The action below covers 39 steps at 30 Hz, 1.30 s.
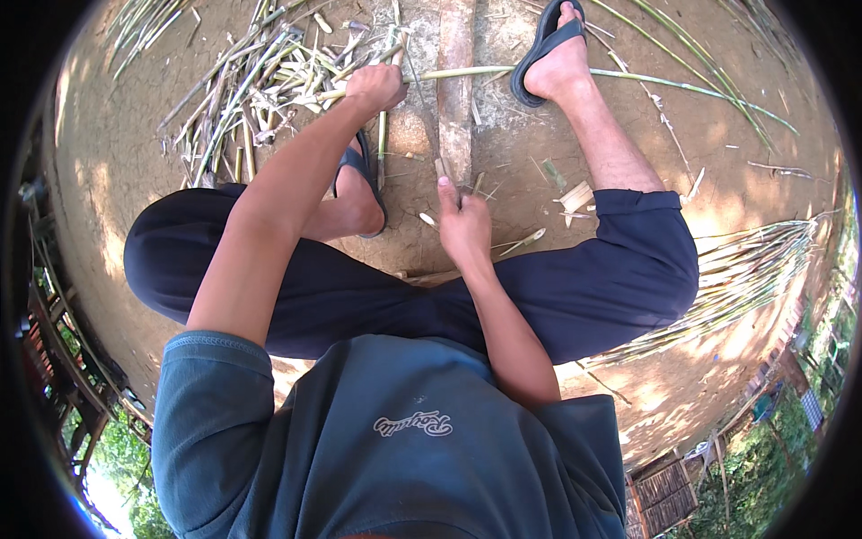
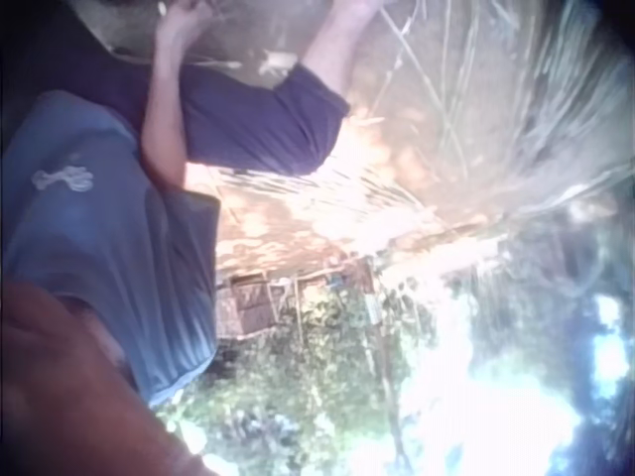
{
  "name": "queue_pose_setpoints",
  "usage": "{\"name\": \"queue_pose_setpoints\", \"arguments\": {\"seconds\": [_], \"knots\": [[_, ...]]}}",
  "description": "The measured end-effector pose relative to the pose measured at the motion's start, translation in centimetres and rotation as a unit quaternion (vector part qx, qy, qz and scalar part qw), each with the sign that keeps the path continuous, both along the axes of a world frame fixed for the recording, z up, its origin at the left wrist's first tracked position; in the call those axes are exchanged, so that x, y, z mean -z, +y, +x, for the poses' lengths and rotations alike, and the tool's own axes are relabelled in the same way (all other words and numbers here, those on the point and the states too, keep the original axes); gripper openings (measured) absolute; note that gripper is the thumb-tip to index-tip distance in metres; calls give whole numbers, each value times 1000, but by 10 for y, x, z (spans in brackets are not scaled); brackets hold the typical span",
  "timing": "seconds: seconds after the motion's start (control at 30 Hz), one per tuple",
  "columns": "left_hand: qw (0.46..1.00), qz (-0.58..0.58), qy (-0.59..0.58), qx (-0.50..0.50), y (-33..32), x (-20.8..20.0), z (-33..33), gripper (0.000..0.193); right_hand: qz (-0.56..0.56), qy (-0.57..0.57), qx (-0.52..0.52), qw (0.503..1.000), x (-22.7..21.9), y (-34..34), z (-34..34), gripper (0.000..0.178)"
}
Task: The person sits cross-legged on the ground and uses a large knife to chop long bamboo stalks into smaller pieces. They repeatedly pick up stalks, position them on a wooden block, and strike them with the knife to create a pile of cut segments.
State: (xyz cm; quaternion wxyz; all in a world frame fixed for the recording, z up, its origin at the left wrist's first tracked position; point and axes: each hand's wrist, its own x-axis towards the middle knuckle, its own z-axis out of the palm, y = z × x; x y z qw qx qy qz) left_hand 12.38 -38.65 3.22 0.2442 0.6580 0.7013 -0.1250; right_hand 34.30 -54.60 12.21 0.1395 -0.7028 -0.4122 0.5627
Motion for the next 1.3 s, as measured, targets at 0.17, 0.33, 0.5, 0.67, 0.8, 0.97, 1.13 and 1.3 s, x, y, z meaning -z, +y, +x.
{"name": "queue_pose_setpoints", "arguments": {"seconds": [0.17, 0.33, 0.5, 0.67, 0.8, 0.97, 1.13, 1.3], "knots": [[1000, 18, -21, -14, -2, 3, -1, 32, -22, -8, -11, 1000, -25, -17, 9, 57], [999, 27, -21, -31, -4, 0, 2, 31, -48, -29, -12, 998, -22, -21, 12, 63], [997, 43, -17, -61, -5, 14, 2, 32, 6, -92, -52, 994, -5, 23, -19, 67], [997, 4, -24, -69, -5, 3, 3, 32, 34, -121, -81, 989, -9, -1, -8, 65], [998, -8, -2, -64, -5, 0, 4, 32, -23, -68, -33, 997, -27, -35, 18, 67], [997, 10, -13, -77, -5, 5, 2, 32, 32, -118, -84, 989, 2, 19, -23, 64], [998, 11, -13, -62, -6, -4, 6, 32, -4, -88, -43, 995, 10, 42, -40, 65], [998, 4, -7, -57, -7, -3, 2, 32, -56, 3, 18, 998, -18, -31, 17, 56]]}}
